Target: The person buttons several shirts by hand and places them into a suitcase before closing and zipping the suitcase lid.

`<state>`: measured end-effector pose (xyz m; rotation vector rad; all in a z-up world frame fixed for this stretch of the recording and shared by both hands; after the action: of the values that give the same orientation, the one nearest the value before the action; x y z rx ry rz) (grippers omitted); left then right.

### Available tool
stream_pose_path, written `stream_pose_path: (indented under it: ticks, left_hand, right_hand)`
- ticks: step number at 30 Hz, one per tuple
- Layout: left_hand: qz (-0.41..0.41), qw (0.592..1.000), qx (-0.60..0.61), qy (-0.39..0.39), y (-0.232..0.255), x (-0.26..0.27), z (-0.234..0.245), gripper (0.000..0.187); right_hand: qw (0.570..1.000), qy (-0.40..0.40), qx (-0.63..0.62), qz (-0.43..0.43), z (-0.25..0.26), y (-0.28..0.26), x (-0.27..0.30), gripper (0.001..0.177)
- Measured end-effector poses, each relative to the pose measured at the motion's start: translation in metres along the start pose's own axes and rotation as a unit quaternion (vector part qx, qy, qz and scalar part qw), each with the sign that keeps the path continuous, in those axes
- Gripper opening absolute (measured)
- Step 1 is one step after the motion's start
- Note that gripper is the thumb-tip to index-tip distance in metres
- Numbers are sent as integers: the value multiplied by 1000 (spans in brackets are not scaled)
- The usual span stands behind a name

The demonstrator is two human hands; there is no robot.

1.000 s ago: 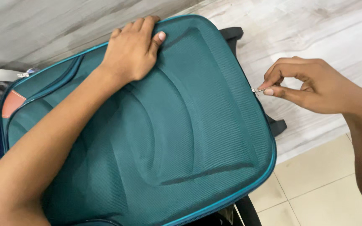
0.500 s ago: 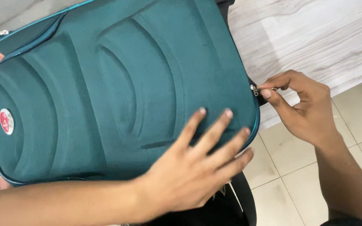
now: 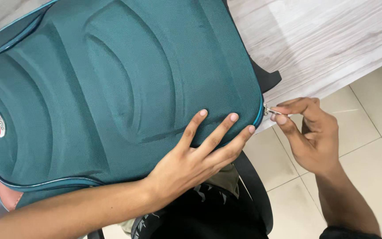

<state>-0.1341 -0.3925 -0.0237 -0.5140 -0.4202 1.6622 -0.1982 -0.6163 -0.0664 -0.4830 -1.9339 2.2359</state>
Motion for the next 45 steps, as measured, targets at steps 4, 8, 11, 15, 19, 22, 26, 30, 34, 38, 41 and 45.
stream_pose_path:
  ticks: [4, 8, 11, 15, 19, 22, 26, 30, 34, 38, 41, 45]
  left_hand:
    - [7, 1000, 14, -8, 0, 0, -2, 49]
    - [26, 998, 53, -1, 0, 1, -1, 50]
    - [47, 996, 74, 11, -1, 0, -4, 48]
    - [52, 994, 90, 20, -5, 4, 6, 47]
    - [103, 987, 115, 49, -18, 27, 27, 50]
    - [139, 982, 110, 57, -25, 40, 31, 47]
    - [149, 971, 149, 108, -29, 48, 36, 44]
    - [159, 957, 197, 142, -30, 47, 30, 42]
    - [154, 955, 212, 140, -26, 54, 30, 43]
    - [174, 957, 160, 170, -23, 55, 29, 37]
    - [191, 955, 143, 175, -18, 55, 28, 37]
    - [213, 951, 134, 181, -17, 54, 33, 38]
  right_hand:
    - [993, 2, -113, -41, -7, 4, 19, 9]
    - [991, -24, -118, -54, -18, -2, 39, 10]
    - [988, -46, -143, -47, -24, 1, 45, 14]
    - [984, -44, -166, -40, -30, 11, 44, 13]
    - [999, -13, -35, -5, -40, 13, 40, 15]
    - [989, 18, 125, 74, -40, 6, 36, 17]
    - [968, -24, 215, 129, -48, 0, 28, 16]
    - [961, -61, 200, 183, -54, -10, 25, 20]
    - [928, -155, 193, 277, -73, -30, 26, 15]
    - [912, -176, 206, 307, -90, -48, 26, 15]
    - [907, -176, 244, 295, -92, -50, 26, 18]
    - [913, -221, 199, 281, -96, -42, 25, 22]
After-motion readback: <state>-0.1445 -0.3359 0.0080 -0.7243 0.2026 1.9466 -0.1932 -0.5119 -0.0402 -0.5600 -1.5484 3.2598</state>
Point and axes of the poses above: each hand's wrist, its own x-axis away from the middle knuckle, its own z-axis out of the back of the hand, y = z × x, the point moved 5 cm from there along -x, towards the middle knuckle, and after that the axes turned 15 degrees about -x, right-handed, at the moved point
